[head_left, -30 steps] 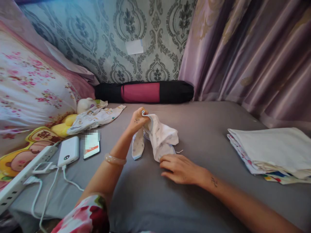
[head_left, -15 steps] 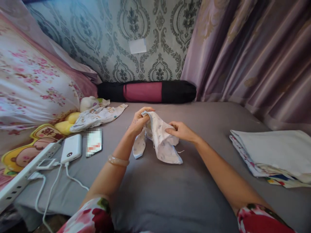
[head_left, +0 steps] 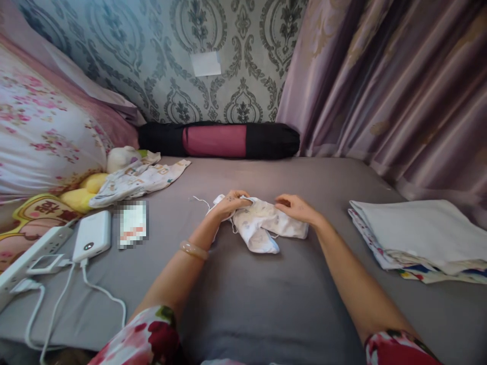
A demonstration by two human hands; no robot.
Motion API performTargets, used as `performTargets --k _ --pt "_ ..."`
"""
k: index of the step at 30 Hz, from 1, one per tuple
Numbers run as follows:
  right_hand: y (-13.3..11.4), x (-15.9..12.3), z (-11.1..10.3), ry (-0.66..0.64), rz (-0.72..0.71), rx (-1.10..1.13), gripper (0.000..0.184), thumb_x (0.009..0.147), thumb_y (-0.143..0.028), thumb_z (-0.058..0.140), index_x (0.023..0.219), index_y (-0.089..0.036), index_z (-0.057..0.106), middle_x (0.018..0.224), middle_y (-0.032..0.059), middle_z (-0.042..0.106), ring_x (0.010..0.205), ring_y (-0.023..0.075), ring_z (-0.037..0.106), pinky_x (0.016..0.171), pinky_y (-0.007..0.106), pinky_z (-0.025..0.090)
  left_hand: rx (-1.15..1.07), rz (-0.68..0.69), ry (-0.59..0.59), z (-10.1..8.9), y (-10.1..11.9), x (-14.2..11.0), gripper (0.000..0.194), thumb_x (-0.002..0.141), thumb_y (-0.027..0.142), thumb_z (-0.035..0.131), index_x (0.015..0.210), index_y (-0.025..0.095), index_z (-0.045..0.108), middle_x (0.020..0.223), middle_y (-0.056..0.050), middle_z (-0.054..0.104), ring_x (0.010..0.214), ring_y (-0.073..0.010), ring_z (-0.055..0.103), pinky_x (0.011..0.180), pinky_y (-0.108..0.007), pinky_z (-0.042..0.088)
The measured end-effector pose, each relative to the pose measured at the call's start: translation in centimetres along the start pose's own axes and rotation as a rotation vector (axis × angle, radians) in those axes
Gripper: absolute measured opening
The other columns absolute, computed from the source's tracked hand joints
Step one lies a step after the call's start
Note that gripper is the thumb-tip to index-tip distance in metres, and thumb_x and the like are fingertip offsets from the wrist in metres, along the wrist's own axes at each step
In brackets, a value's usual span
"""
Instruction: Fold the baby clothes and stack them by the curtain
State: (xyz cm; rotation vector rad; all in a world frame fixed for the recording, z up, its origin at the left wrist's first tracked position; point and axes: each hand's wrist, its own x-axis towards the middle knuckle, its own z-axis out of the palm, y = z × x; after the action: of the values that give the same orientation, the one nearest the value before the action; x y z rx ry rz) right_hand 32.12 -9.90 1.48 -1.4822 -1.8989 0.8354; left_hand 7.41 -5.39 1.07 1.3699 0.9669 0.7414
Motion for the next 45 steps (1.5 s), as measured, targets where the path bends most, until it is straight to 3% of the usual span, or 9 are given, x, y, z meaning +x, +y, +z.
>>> performTargets --k 4,8,12,17,22,25,28,37,45 --pt "-1.7 1.6 2.2 0.026 -0.201 0.133 0.033 0.078 -0.035 0.068 0.108 -0.022 0.067 0.111 0.0065 0.069 0.103 0.0198 0.064 0.095 0.035 0.047 -0.025 -0.079 -0.029 0.3 0.4 -0.1 0.018 0.061 0.029 0.071 0.072 0.016 0.068 0.059 0.001 0.060 0.053 -0.0109 0.052 0.051 -0.023 0.039" --pt "-3.0 2.9 4.1 0.031 -0.238 0.170 0.022 0.082 -0.036 0.064 0.098 -0.021 0.068 0.092 0.0023 0.071 0.085 0.0168 0.066 0.080 0.030 0.050 -0.035 -0.077 -0.029 0.0 1.1 -0.3 0.026 0.062 0.036 0.075 0.076 0.016 0.066 0.063 0.000 0.062 0.057 -0.0127 0.056 0.054 -0.024 0.041" --pt "-2.1 3.7 4.6 0.191 -0.171 0.146 0.025 0.085 -0.040 0.055 0.090 -0.020 0.070 0.082 0.0022 0.071 0.075 0.0173 0.064 0.070 0.029 0.047 0.095 0.069 0.012 -1.3 1.2 -0.8 0.049 0.066 0.043 0.076 0.104 0.015 0.063 0.094 -0.007 0.067 0.081 -0.0191 0.063 0.071 -0.030 0.050" --pt "-1.4 3.9 4.1 0.358 -0.106 0.148 0.031 0.084 -0.043 0.054 0.088 -0.017 0.071 0.080 0.0046 0.072 0.071 0.0186 0.063 0.067 0.029 0.046 0.542 0.281 0.148 -3.7 0.1 -2.7 0.077 0.063 0.041 0.080 0.129 0.017 0.048 0.117 -0.013 0.056 0.107 -0.0264 0.056 0.090 -0.041 0.048" --pt "-2.4 3.5 3.7 0.435 -0.071 0.080 0.032 0.083 -0.044 0.055 0.085 -0.017 0.072 0.077 0.0055 0.072 0.072 0.0195 0.064 0.069 0.030 0.046 0.927 0.486 0.338 -4.1 -0.8 -5.6 0.058 0.072 0.027 0.070 0.125 0.020 0.047 0.121 -0.012 0.049 0.117 -0.0288 0.048 0.100 -0.048 0.040" --pt "-3.1 3.3 3.4 0.466 -0.068 0.048 0.032 0.083 -0.043 0.055 0.085 -0.016 0.072 0.079 0.0066 0.072 0.073 0.0199 0.064 0.070 0.031 0.046 1.027 0.561 0.438 -4.0 -0.6 -6.9 0.034 0.081 0.019 0.057 0.115 0.018 0.050 0.108 -0.010 0.053 0.105 -0.0242 0.052 0.092 -0.042 0.045" --pt "-3.4 3.1 2.9 0.479 -0.074 0.039 0.033 0.083 -0.043 0.055 0.085 -0.016 0.072 0.079 0.0073 0.072 0.073 0.0201 0.064 0.070 0.031 0.046 1.054 0.597 0.415 -4.0 0.1 -7.5 0.016 0.090 0.021 0.047 0.104 0.019 0.053 0.095 -0.006 0.056 0.092 -0.0199 0.055 0.082 -0.034 0.048" --pt "-3.0 2.8 1.8 0.467 -0.062 0.022 0.033 0.082 -0.045 0.055 0.084 -0.017 0.073 0.077 0.0060 0.072 0.071 0.0200 0.063 0.068 0.030 0.044 1.117 0.660 0.490 -3.7 1.0 -6.3 0.029 0.098 0.031 0.041 0.122 0.023 0.055 0.096 -0.005 0.062 0.086 -0.0149 0.061 0.075 -0.025 0.047" --pt "-3.2 2.8 1.7 0.462 -0.077 0.048 0.033 0.083 -0.045 0.056 0.086 -0.017 0.073 0.080 0.0064 0.072 0.071 0.0195 0.062 0.068 0.030 0.045 1.083 0.740 0.549 -4.2 1.3 -4.3 0.025 0.096 0.031 0.046 0.109 0.023 0.066 0.096 -0.005 0.067 0.086 -0.0143 0.064 0.077 -0.024 0.049"
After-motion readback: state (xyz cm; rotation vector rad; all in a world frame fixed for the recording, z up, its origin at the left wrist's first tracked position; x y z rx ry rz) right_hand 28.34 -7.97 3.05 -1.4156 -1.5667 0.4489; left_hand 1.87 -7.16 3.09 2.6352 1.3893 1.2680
